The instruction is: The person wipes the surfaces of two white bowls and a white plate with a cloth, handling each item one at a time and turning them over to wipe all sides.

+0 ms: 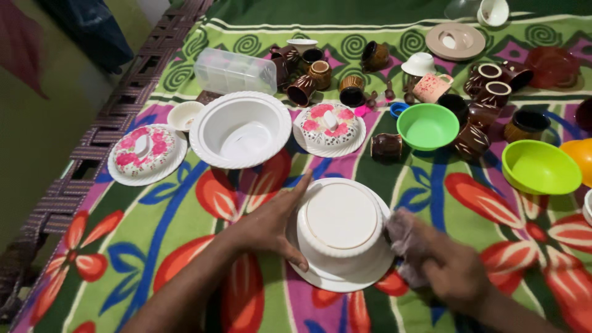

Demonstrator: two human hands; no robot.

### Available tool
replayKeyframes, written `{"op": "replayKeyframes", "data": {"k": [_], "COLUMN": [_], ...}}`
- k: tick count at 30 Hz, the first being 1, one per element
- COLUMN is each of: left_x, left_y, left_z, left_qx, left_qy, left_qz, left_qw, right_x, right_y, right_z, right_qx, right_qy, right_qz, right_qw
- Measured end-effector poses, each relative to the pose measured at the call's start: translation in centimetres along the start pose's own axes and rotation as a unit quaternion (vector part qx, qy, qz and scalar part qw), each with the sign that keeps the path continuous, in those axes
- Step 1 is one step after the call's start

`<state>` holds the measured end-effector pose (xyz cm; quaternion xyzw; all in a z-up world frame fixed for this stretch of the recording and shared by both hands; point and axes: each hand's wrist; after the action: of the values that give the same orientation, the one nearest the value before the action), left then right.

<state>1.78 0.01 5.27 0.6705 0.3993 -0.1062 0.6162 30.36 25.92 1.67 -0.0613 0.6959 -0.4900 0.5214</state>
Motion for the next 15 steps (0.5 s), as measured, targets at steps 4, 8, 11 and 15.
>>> {"op": "replayKeyframes", "data": {"k": [4, 8, 11, 15], "left_x": [-0.8, 0.2, 1.6, 2.4], "left_y": [3.1, 7.0, 9.0, 9.9], "left_z": [-1.0, -2.4, -3.9, -5.3], "left_qx": [0.057, 0.097, 0.095, 0.056], "left_qy": [-0.008, -0.023, -0.055, -0.113], "left_qz": [-0.145, -0.233, -0.295, -0.317], "left_qw": [0.988, 0.967, 0.949, 0.94], "right_x": [0.0, 1.1, 1.5, 1.4], "right_y": [1.7, 3.0, 3.3, 2.6], "right_z": [-3.8, -5.4, -5.9, -5.7], "right_qx": [-0.009, 0.108, 0.159, 0.183], "right_qy": [0.052, 0.015, 0.002, -0.005], "right_qz": [-0.295, -0.53, -0.562, -0.562], "right_qw": [0.954, 0.841, 0.812, 0.806]}}
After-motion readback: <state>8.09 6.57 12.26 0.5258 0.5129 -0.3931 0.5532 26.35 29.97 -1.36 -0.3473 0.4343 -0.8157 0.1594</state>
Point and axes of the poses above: each hand's wrist, its own z-axis away from the middle knuckle, its own x-axis out of the palm, y = z × x, and after that the axes turned 12 degrees about y, right-handed
